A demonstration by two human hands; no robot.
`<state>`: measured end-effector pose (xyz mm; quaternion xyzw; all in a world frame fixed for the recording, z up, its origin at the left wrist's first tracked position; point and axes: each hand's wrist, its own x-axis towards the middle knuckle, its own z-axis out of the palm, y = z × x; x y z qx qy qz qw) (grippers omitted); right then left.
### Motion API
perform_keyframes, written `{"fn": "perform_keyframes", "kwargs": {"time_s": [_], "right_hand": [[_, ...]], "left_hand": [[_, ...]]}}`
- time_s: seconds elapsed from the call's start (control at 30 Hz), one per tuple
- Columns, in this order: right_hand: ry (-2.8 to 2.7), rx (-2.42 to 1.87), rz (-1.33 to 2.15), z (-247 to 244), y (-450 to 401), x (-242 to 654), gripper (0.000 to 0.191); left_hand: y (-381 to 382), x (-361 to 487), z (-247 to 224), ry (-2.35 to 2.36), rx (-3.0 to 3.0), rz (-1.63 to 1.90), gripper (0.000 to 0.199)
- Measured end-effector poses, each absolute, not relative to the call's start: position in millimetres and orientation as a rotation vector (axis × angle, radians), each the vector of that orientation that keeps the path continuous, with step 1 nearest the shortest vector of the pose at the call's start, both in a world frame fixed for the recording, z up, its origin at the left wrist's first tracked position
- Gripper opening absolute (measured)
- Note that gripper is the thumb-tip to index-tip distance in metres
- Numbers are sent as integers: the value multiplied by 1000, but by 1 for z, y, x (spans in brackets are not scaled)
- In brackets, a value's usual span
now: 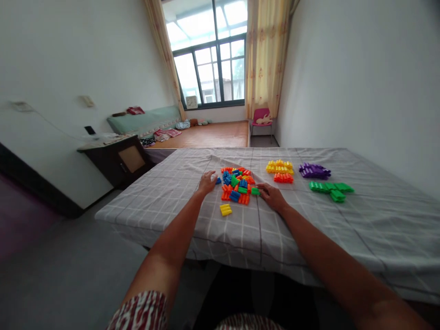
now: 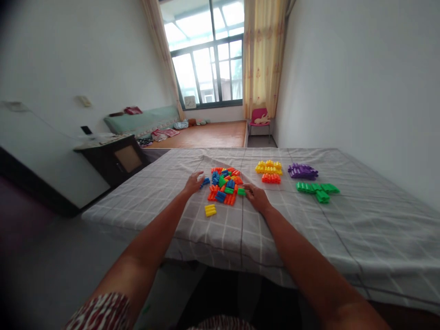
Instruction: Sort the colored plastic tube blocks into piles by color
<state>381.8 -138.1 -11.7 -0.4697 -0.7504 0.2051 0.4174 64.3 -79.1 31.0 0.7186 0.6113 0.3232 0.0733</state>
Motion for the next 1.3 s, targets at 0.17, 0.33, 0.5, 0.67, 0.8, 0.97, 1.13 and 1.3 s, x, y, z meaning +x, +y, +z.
{"fn": "perform_keyframes", "kwargs": {"time_s": [0.17,0.33,0.5,0.67,0.8,0.97,1.13,1.3], "right_hand": [[-1832,-1201,521,-13,-136,382,31],[-1662,-1323,441,-15,-133,381,27],[-1846,-1361,402,-9,-139,377,38],[-1905,-1346,369,-9,-142,377,37],[-1836,-1364,379,-6,-139,377,33],[-1673,-1463,258,10,-148,423,38],[-1327,-1727,-99,16,-181,545,39],[-1157,-2070,-207,-4,-199,626,35]], "left_hand": [[-54,50,14,1916,2026,959,40],[-49,42,-8,1862,1989,1073,39],[-50,35,-6,1808,1936,1046,43],[-52,37,-1,1828,1999,939,41],[-54,39,3,1881,2025,856,40],[-56,40,8,1918,1989,854,39],[-54,41,9,1932,2026,781,37],[-52,40,8,1944,2069,782,35]]}}
